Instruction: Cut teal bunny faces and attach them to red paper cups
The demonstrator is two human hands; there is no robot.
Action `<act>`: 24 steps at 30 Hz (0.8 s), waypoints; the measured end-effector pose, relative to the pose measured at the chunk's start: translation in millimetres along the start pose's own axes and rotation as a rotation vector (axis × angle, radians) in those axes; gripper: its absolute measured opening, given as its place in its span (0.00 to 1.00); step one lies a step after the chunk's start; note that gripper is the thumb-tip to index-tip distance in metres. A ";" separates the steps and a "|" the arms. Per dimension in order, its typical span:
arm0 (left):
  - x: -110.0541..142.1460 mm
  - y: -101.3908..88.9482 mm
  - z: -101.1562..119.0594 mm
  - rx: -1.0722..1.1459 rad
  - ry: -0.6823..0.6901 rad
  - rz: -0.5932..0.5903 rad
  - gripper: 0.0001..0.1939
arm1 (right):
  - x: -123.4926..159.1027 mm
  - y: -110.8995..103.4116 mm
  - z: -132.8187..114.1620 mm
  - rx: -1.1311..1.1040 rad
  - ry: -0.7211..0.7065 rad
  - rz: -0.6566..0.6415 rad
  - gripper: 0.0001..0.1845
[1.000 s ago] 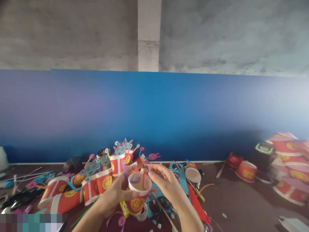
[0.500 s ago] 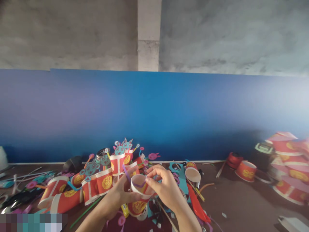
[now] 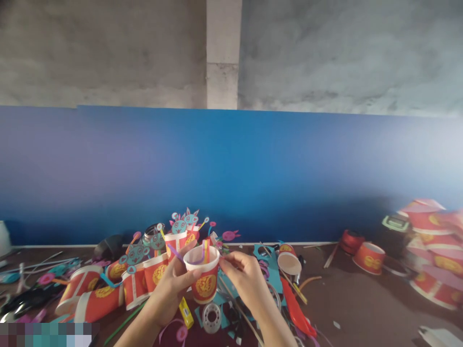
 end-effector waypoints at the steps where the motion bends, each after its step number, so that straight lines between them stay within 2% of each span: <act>1: 0.2 1.2 1.4 0.009 0.018 -0.004 0.48 | -0.1 -1.0 -1.3 -0.006 -0.008 0.033 0.17; 6: 5.2 7.7 14.9 -0.004 0.117 -0.019 0.50 | 2.9 1.3 -13.0 -0.039 -0.071 0.068 0.11; 10: 11.7 17.7 26.4 -0.038 0.173 -0.106 0.50 | 7.6 -7.5 -20.4 0.001 -0.094 0.098 0.10; 15: 17.8 25.0 28.0 -0.141 0.186 -0.218 0.47 | 11.3 -7.5 -25.0 0.093 -0.120 0.022 0.11; 18: 21.1 29.0 24.1 -0.150 0.165 -0.286 0.41 | 13.4 -1.3 -28.6 0.087 -0.143 -0.020 0.12; 24: 16.7 14.9 17.1 -0.126 0.067 -0.142 0.27 | 16.9 12.1 -31.4 0.089 -0.149 -0.073 0.11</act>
Point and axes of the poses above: each hand's wrist, its own x-axis away from the middle knuckle, its own y-axis out of the palm, z = x × y, the point moved 10 cm from there along -x, towards the middle knuckle, and after that the axes turned 4 degrees about x, right-handed, at the moved point
